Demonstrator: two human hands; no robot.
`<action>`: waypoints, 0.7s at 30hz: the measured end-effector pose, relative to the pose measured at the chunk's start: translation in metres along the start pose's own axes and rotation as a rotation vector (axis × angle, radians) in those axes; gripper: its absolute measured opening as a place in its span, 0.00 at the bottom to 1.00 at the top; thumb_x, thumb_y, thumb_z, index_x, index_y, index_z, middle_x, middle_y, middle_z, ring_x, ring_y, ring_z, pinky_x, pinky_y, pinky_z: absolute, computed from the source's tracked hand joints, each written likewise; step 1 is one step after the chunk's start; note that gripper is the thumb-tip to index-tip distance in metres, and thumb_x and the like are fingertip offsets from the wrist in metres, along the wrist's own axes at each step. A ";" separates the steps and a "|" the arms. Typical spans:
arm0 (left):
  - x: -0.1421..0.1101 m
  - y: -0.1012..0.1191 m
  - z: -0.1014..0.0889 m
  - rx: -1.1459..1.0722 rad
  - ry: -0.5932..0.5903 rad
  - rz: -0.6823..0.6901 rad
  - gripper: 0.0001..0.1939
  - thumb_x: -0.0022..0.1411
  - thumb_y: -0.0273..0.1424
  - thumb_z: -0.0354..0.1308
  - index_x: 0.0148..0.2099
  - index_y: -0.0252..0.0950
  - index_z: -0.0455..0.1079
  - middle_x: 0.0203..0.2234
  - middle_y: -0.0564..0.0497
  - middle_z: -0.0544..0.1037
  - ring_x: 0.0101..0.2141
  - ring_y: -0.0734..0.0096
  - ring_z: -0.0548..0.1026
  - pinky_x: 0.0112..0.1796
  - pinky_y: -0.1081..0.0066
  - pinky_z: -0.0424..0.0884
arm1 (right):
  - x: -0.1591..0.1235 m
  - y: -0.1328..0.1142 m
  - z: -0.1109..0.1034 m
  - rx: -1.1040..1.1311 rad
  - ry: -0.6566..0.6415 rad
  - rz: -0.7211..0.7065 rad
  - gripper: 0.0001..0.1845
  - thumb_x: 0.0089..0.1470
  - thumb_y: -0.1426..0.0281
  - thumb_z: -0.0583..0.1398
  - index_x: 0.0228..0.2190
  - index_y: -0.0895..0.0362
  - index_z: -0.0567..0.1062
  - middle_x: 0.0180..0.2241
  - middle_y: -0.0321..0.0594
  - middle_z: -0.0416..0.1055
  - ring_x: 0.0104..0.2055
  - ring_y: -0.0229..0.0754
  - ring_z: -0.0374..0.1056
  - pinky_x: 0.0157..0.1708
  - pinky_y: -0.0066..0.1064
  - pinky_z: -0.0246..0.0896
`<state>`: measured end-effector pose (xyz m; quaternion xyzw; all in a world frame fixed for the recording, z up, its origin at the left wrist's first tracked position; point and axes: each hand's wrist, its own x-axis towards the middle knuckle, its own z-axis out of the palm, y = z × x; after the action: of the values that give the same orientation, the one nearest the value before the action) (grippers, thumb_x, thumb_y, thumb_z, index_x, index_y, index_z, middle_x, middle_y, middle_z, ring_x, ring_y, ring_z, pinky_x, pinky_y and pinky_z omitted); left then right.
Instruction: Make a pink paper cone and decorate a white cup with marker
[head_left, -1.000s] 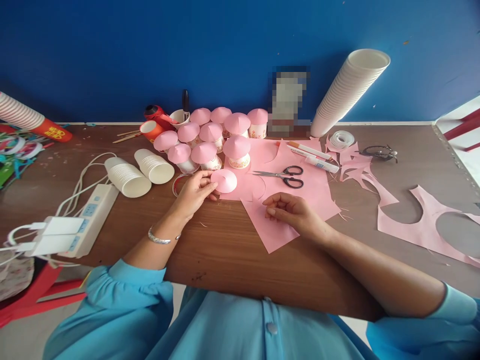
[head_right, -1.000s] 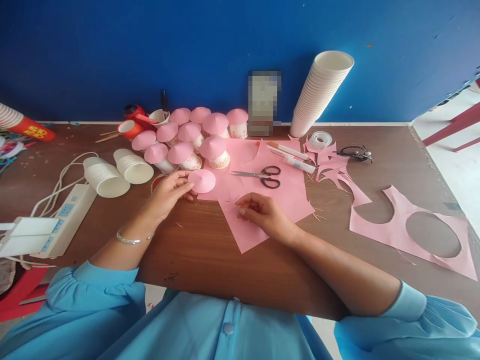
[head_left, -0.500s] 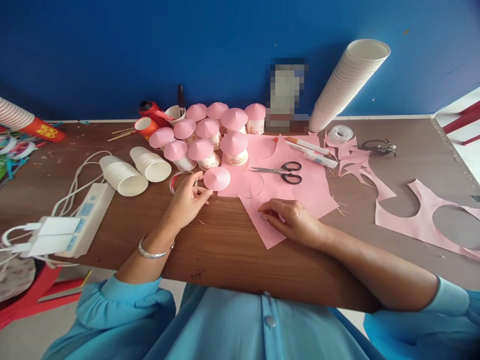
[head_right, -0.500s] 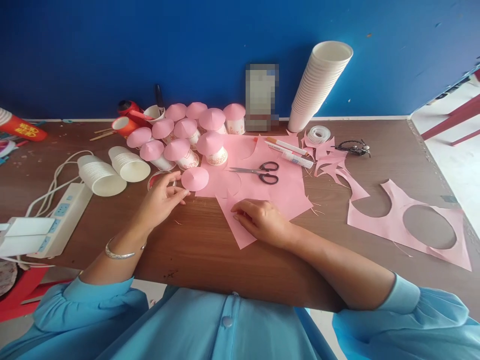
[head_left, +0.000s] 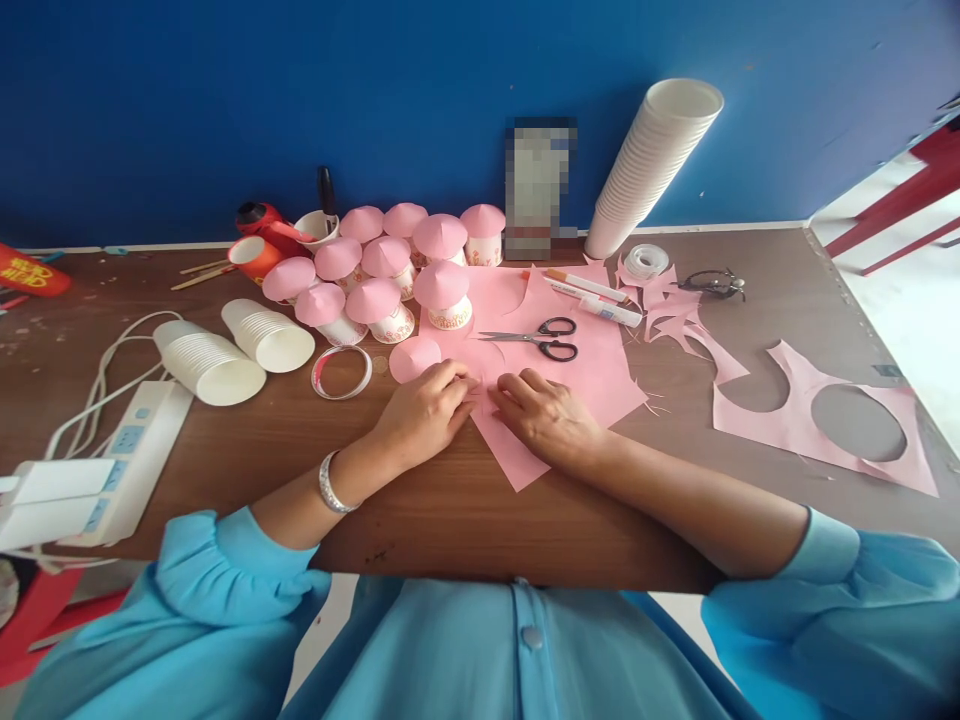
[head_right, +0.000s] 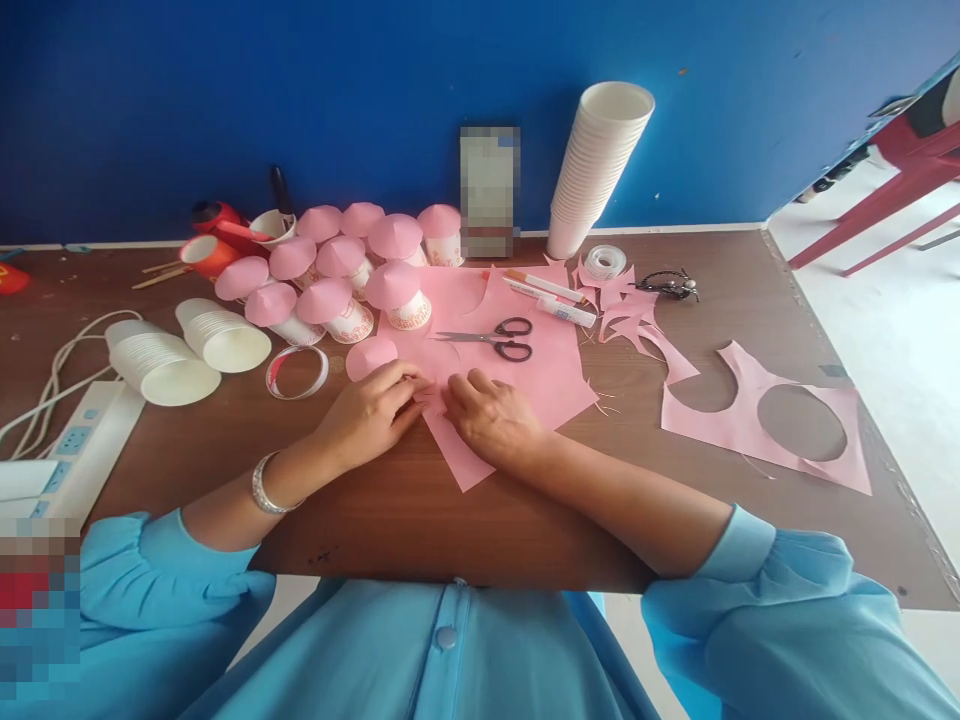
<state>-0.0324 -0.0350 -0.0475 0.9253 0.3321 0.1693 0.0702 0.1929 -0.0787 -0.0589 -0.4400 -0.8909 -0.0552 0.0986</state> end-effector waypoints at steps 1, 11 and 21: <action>0.001 -0.001 0.002 0.012 0.005 0.020 0.08 0.73 0.29 0.58 0.50 0.32 0.76 0.44 0.44 0.80 0.42 0.61 0.81 0.38 0.66 0.78 | 0.002 0.000 -0.001 -0.004 -0.022 -0.012 0.15 0.72 0.75 0.52 0.40 0.60 0.78 0.39 0.46 0.76 0.36 0.44 0.64 0.27 0.35 0.53; -0.001 -0.007 0.002 0.029 0.023 0.052 0.09 0.74 0.30 0.56 0.50 0.33 0.75 0.44 0.43 0.81 0.41 0.60 0.80 0.39 0.64 0.79 | 0.011 0.000 -0.016 0.015 -0.192 0.046 0.15 0.74 0.68 0.51 0.46 0.62 0.76 0.39 0.50 0.75 0.34 0.46 0.68 0.23 0.34 0.47; 0.000 -0.011 0.003 -0.006 0.025 0.047 0.10 0.74 0.31 0.56 0.52 0.35 0.75 0.44 0.44 0.81 0.42 0.62 0.82 0.39 0.65 0.79 | 0.008 0.003 -0.017 0.030 -0.232 0.038 0.18 0.68 0.81 0.48 0.39 0.61 0.76 0.36 0.49 0.76 0.32 0.43 0.69 0.24 0.33 0.52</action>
<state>-0.0377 -0.0269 -0.0525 0.9305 0.3106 0.1832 0.0648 0.1931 -0.0739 -0.0405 -0.4585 -0.8886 0.0112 0.0025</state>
